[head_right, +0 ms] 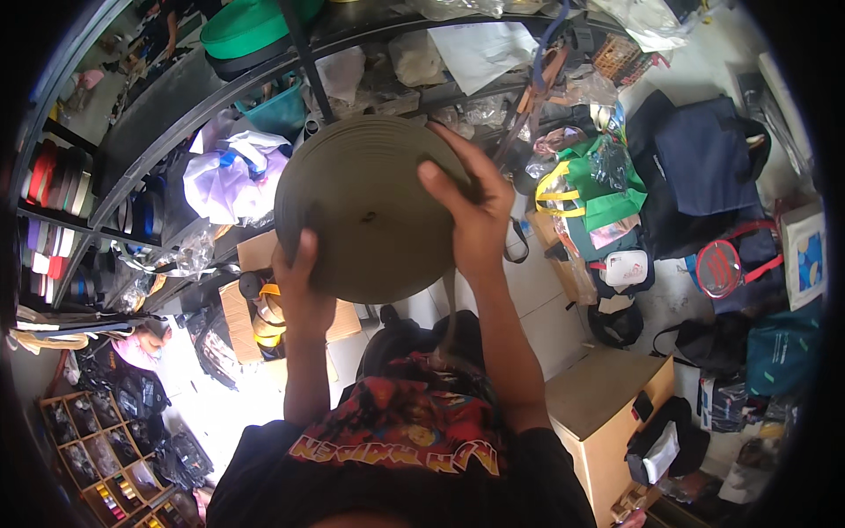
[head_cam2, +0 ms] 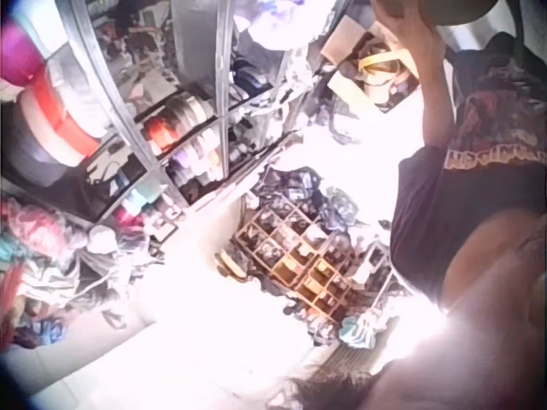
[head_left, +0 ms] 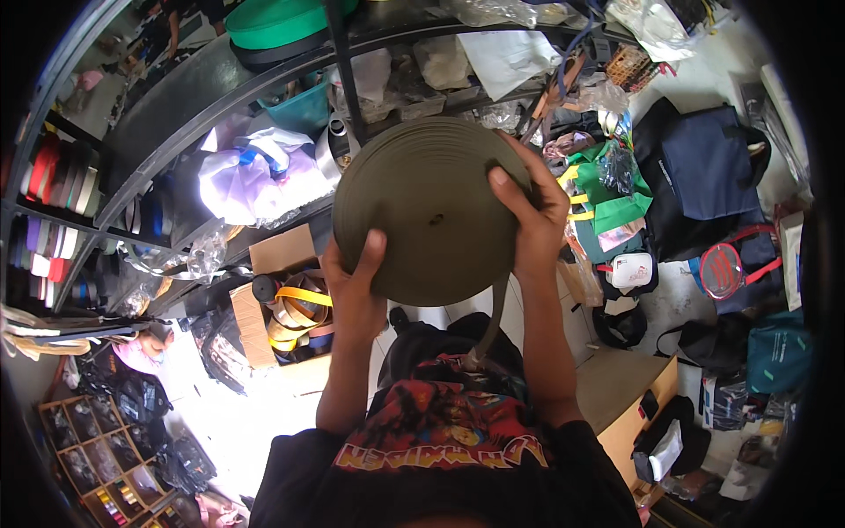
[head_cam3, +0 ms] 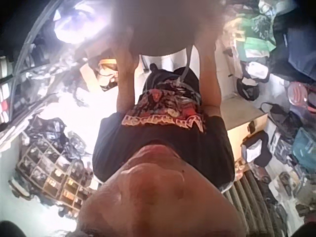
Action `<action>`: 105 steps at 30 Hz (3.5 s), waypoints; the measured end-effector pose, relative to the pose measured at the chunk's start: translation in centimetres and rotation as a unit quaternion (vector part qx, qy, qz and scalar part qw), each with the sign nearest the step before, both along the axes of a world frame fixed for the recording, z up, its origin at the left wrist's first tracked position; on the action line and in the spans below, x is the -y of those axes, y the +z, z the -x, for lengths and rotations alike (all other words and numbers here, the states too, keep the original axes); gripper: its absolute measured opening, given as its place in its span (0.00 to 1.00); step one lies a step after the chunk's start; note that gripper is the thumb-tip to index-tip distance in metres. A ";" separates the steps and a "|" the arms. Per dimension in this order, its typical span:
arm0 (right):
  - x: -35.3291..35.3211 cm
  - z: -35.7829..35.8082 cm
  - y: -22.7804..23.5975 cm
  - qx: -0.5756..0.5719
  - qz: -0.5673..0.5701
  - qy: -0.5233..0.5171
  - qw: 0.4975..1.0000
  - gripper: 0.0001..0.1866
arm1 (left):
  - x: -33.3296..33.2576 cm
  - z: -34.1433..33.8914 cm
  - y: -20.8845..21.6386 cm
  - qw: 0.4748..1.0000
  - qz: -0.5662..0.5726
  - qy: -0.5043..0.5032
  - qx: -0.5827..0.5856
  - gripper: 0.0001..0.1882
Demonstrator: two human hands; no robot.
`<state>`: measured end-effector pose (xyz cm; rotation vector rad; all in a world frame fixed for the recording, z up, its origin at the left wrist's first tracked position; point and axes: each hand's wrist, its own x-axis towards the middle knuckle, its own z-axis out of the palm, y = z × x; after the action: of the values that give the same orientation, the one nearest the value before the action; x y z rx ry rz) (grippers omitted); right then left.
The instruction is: The person takes rolls of colorful webbing from a box and a chair and places them onto a storage rack.
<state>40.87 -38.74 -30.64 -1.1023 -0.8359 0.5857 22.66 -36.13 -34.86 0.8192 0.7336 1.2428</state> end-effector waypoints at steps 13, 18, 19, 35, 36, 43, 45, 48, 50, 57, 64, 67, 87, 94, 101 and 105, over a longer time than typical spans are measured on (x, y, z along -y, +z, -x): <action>-7.4 2.5 -2.0 -0.082 -0.001 0.087 0.993 0.21 | -0.5 -1.0 -3.1 0.966 0.046 0.222 0.124 0.26; -9.1 -2.8 0.3 0.058 0.001 0.275 0.960 0.20 | -2.4 -2.0 0.0 0.968 0.053 0.247 -0.016 0.19; -9.3 -3.3 0.2 0.045 0.001 0.296 0.954 0.20 | -2.0 -3.3 0.0 0.957 0.050 0.276 -0.074 0.18; -10.1 -8.1 -0.4 -0.038 -0.106 0.259 0.959 0.21 | -1.0 -11.0 -0.9 0.950 -0.021 0.299 0.083 0.27; -10.3 -8.2 -0.1 -0.003 -0.124 0.269 0.955 0.22 | -1.2 -11.3 -1.2 0.927 -0.033 0.373 -0.025 0.25; -12.6 -3.4 -0.5 0.159 -0.125 0.192 0.960 0.21 | -5.7 -11.0 3.2 0.863 0.028 0.490 0.119 0.23; -13.9 -1.7 -0.7 0.156 -0.102 0.242 0.952 0.23 | -7.1 -8.0 2.9 0.893 -0.002 0.438 0.099 0.24; -15.4 0.0 -1.7 0.153 -0.073 0.256 0.952 0.25 | -9.0 -5.0 2.2 0.905 -0.004 0.423 0.044 0.26; -15.9 0.8 -1.8 0.202 -0.086 0.221 0.950 0.25 | -9.6 -3.7 1.7 0.907 -0.010 0.417 0.051 0.27; -18.3 4.1 -3.3 0.168 -0.063 0.234 0.955 0.24 | -10.9 0.8 2.4 0.921 -0.048 0.358 0.144 0.27; -20.9 8.1 -1.8 0.160 -0.103 0.316 0.929 0.53 | -14.2 6.5 4.1 0.938 -0.040 0.324 0.120 0.26; -22.7 9.3 0.2 0.183 -0.134 0.349 0.909 0.55 | -16.6 8.8 5.7 0.955 -0.066 0.239 0.162 0.26; -28.5 16.0 1.8 0.518 -0.011 -0.052 0.853 0.58 | -29.1 16.5 6.2 0.645 -0.220 0.345 -0.645 0.25; -29.0 17.9 1.2 0.474 -0.018 -0.046 0.879 0.53 | -30.1 16.9 5.4 0.707 -0.219 0.366 -0.565 0.28; -29.1 19.6 -0.1 0.492 -0.035 -0.055 0.868 0.45 | -30.5 18.0 6.3 0.719 -0.129 0.393 -0.559 0.31; -28.9 17.5 -0.4 0.496 0.013 -0.064 0.866 0.40 | -31.8 14.8 6.0 0.663 -0.164 0.408 -0.606 0.30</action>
<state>23.34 -9.83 -30.99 -1.4790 -1.6182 -0.1487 7.88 -4.34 -28.84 1.7788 2.1976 1.5255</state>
